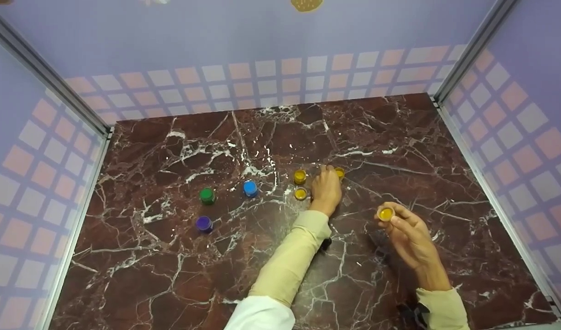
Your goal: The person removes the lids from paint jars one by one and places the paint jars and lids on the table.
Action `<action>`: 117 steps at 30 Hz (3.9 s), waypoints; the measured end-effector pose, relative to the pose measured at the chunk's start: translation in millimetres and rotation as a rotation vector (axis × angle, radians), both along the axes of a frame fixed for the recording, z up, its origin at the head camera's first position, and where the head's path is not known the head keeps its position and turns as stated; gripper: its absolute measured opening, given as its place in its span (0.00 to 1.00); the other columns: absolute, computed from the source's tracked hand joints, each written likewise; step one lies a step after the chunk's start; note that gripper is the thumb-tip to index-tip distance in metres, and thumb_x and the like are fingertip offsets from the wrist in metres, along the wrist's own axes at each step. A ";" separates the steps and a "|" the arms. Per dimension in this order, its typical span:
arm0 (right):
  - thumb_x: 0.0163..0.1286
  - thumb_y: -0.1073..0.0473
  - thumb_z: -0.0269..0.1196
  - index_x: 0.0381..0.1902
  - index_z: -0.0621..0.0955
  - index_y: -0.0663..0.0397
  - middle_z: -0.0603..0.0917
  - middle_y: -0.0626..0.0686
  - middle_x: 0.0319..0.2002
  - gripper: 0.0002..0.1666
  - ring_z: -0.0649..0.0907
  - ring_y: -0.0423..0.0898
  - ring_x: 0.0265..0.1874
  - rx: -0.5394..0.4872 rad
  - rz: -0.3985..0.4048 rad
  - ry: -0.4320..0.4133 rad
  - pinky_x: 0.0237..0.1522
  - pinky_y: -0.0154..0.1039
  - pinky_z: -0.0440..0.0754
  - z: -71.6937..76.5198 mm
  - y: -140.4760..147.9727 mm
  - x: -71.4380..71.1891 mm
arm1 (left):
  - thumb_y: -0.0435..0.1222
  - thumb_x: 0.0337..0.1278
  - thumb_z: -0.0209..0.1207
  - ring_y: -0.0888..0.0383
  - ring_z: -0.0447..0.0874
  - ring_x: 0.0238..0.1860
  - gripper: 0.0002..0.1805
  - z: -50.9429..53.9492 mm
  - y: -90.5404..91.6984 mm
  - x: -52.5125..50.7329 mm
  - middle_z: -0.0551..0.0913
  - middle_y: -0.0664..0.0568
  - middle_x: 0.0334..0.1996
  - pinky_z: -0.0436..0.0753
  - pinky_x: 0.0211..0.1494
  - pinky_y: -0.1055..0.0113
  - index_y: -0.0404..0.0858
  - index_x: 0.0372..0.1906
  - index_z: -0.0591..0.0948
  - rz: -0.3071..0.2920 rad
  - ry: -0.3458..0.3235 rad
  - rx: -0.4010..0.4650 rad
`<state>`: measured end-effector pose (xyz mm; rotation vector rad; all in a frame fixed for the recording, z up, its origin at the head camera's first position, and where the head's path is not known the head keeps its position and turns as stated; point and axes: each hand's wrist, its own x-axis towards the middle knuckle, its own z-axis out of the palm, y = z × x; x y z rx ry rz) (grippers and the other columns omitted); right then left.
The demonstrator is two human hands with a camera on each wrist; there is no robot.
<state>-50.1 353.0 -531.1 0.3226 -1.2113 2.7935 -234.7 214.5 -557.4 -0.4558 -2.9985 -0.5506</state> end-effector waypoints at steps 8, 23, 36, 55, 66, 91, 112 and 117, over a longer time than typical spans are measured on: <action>0.77 0.79 0.40 0.59 0.76 0.73 0.81 0.64 0.56 0.22 0.82 0.53 0.54 -0.003 -0.001 0.019 0.56 0.39 0.79 -1.0 0.9 -1.5 | 0.30 0.61 0.67 0.44 0.88 0.39 0.26 2.7 -5.7 7.3 0.77 0.39 0.50 0.86 0.44 0.57 0.31 0.60 0.69 -0.016 -0.057 0.186; 0.77 0.78 0.41 0.59 0.77 0.69 0.81 0.63 0.55 0.22 0.83 0.53 0.52 0.021 -0.011 -0.001 0.53 0.39 0.81 -2.2 -4.1 -2.5 | 0.43 0.63 0.69 0.45 0.88 0.41 0.23 14.8 -29.7 33.6 0.81 0.45 0.49 0.84 0.42 0.52 0.37 0.56 0.76 -0.086 -0.038 0.103; 0.77 0.79 0.39 0.60 0.75 0.72 0.80 0.64 0.57 0.23 0.84 0.55 0.52 0.005 0.049 0.042 0.55 0.39 0.81 -3.7 -6.8 -3.5 | 0.43 0.63 0.68 0.49 0.88 0.42 0.13 9.9 -78.4 56.6 0.85 0.52 0.44 0.81 0.47 0.53 0.44 0.49 0.85 -0.145 0.058 0.122; 0.74 0.83 0.39 0.66 0.71 0.75 0.81 0.65 0.56 0.27 0.83 0.57 0.55 -0.020 0.101 0.073 0.58 0.41 0.79 -4.1 -19.4 -13.5 | 0.40 0.63 0.68 0.49 0.88 0.41 0.12 14.3 -168.0 79.9 0.88 0.50 0.46 0.82 0.50 0.53 0.41 0.49 0.87 -0.119 0.007 0.206; 0.72 0.85 0.39 0.69 0.70 0.77 0.80 0.63 0.57 0.30 0.82 0.56 0.58 0.073 0.120 0.082 0.66 0.42 0.74 -5.6 -22.3 -17.2 | 0.41 0.63 0.68 0.46 0.88 0.46 0.13 14.9 -217.0 70.3 0.88 0.49 0.47 0.81 0.51 0.49 0.42 0.50 0.87 0.028 0.004 0.212; 0.67 0.88 0.48 0.69 0.67 0.81 0.80 0.60 0.59 0.31 0.82 0.51 0.61 0.237 0.173 0.047 0.61 0.37 0.76 -9.4 -25.0 -14.2 | 0.42 0.63 0.69 0.40 0.85 0.52 0.25 9.4 -252.8 23.6 0.83 0.41 0.54 0.80 0.54 0.45 0.34 0.61 0.80 0.247 -0.018 0.301; 0.61 0.89 0.56 0.59 0.70 0.87 0.82 0.60 0.55 0.26 0.85 0.49 0.55 0.296 0.102 0.041 0.57 0.36 0.79 -15.4 -26.6 -13.6 | 0.44 0.60 0.71 0.38 0.81 0.58 0.33 4.3 -237.4 -4.4 0.79 0.40 0.61 0.76 0.61 0.46 0.35 0.67 0.77 0.242 -0.102 0.277; 0.59 0.89 0.59 0.56 0.68 0.90 0.84 0.56 0.50 0.26 0.86 0.44 0.49 0.378 0.019 -0.064 0.53 0.32 0.81 -14.7 -28.8 -13.6 | 0.44 0.60 0.71 0.38 0.81 0.58 0.33 4.1 -236.2 -7.2 0.79 0.41 0.61 0.77 0.60 0.46 0.36 0.68 0.76 0.248 -0.121 0.269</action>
